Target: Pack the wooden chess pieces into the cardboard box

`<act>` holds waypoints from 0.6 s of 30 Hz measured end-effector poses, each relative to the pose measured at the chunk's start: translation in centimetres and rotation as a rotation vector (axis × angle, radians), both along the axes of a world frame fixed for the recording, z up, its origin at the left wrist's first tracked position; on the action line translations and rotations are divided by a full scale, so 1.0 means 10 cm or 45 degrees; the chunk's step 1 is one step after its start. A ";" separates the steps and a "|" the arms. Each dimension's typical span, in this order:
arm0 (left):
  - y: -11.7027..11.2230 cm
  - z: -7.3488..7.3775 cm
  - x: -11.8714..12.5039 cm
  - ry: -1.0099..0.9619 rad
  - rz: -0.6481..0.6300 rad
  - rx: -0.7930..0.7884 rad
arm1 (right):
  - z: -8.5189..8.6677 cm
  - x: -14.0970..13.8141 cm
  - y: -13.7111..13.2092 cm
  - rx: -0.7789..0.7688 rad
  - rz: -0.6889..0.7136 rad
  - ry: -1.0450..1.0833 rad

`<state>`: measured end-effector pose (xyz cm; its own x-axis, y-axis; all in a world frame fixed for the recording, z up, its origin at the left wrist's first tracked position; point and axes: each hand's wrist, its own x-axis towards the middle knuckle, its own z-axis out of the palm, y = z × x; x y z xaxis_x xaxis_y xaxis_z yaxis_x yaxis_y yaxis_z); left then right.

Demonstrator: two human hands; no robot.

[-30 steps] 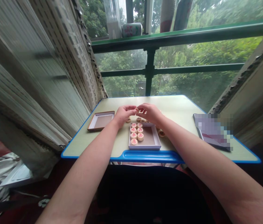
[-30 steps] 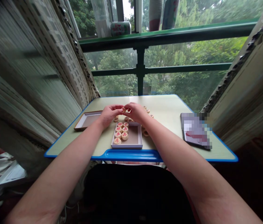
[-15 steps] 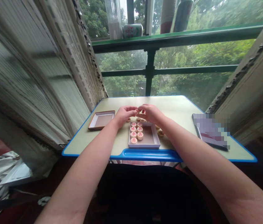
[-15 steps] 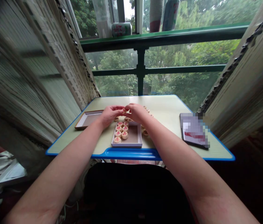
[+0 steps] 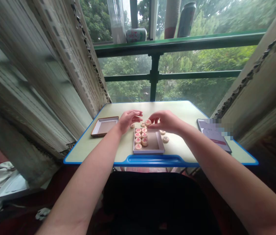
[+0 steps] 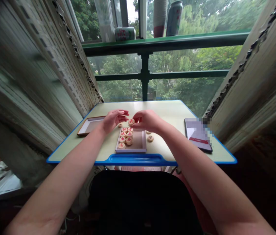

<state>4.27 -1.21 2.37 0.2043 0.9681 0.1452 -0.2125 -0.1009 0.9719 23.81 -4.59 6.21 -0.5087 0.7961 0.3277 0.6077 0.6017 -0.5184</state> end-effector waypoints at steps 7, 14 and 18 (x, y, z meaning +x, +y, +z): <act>0.01 -0.01 0.00 0.068 0.041 0.016 | -0.06 0.19 -0.44 -0.216 0.007 -0.288; -0.02 0.01 0.01 0.124 0.055 -0.012 | -0.11 0.09 -0.36 -0.306 -0.068 -0.496; 0.00 0.00 0.01 0.150 0.055 -0.014 | -0.14 0.09 -0.34 -0.287 -0.043 -0.549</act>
